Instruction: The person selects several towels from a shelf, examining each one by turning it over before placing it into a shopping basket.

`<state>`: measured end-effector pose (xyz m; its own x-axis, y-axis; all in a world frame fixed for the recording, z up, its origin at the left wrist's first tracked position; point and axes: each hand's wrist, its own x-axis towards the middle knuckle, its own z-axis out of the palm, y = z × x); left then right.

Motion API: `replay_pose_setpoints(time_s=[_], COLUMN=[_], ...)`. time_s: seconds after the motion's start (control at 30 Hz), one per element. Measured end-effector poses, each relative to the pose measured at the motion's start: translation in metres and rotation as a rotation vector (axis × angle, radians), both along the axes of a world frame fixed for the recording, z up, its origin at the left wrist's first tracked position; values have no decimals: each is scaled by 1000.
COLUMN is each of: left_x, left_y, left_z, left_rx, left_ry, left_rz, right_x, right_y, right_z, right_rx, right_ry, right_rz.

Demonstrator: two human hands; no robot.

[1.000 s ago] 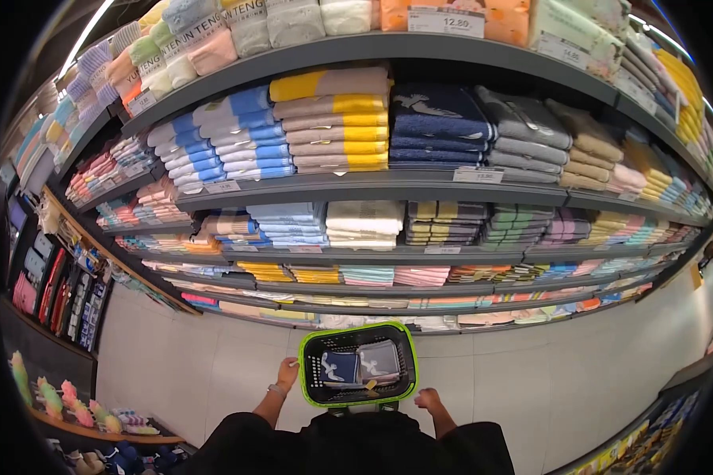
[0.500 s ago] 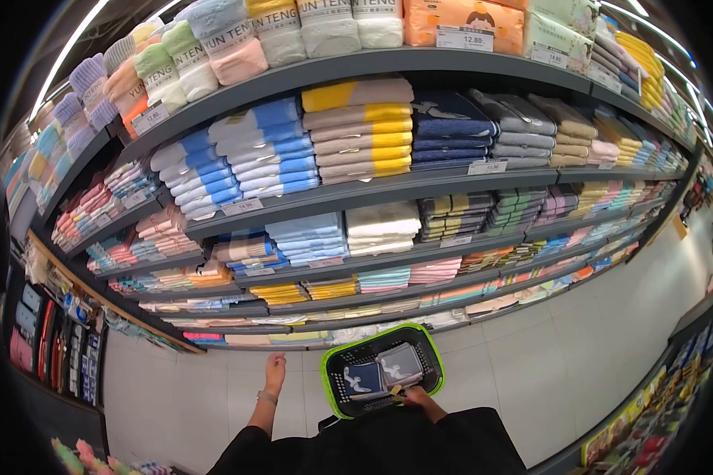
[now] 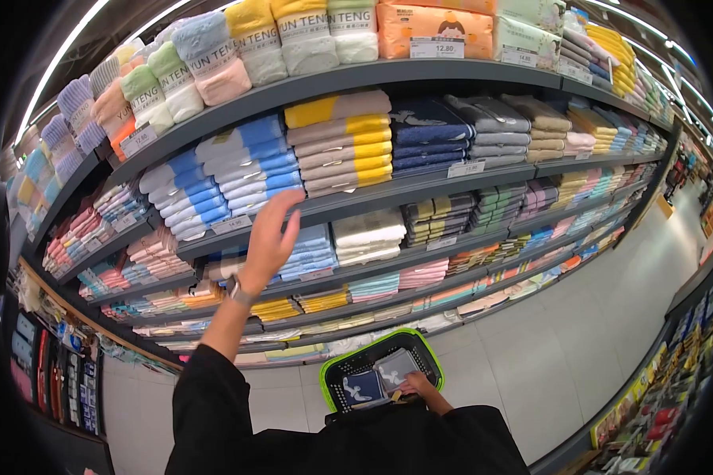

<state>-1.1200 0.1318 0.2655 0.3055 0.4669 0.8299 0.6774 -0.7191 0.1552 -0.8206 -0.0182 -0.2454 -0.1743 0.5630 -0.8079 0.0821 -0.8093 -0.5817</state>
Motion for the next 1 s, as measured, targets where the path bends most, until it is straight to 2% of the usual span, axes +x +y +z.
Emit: replay_pose_setpoints(time_s=[0.13, 0.23, 0.3, 0.4, 0.57, 0.67, 0.77, 0.87, 0.93, 1.0], left_x=[46, 69, 73, 77, 71, 75, 75, 83, 90, 93], left_y=[54, 91, 106, 122, 138, 132, 128, 107, 90, 72], left_z=[62, 84, 89, 95, 99, 103, 102, 99, 99, 91], left_rx=[183, 333, 189, 74, -66, -10, -65, 32, 376, 429], left_ry=[164, 271, 381, 410, 435, 441, 432, 439, 377, 391], left_rz=[25, 114, 345, 461, 487, 458, 503, 526, 321, 312], right_x=[20, 34, 42, 50, 48, 34, 13, -2, -11, -18], right_y=[24, 45, 58, 75, 120, 145, 181, 204, 216, 225], right_z=[23, 30, 43, 70, 121, 196, 293, 388, 435, 471], right_rx=[84, 149, 186, 244, 306, 498, 614, 713, 745, 602], right_ry=[93, 148, 171, 238, 354, 564, 731, 956, 1176, 1434], right_rz=[-90, -178, -189, -209, -96, -9, 86, 120, 121, 86])
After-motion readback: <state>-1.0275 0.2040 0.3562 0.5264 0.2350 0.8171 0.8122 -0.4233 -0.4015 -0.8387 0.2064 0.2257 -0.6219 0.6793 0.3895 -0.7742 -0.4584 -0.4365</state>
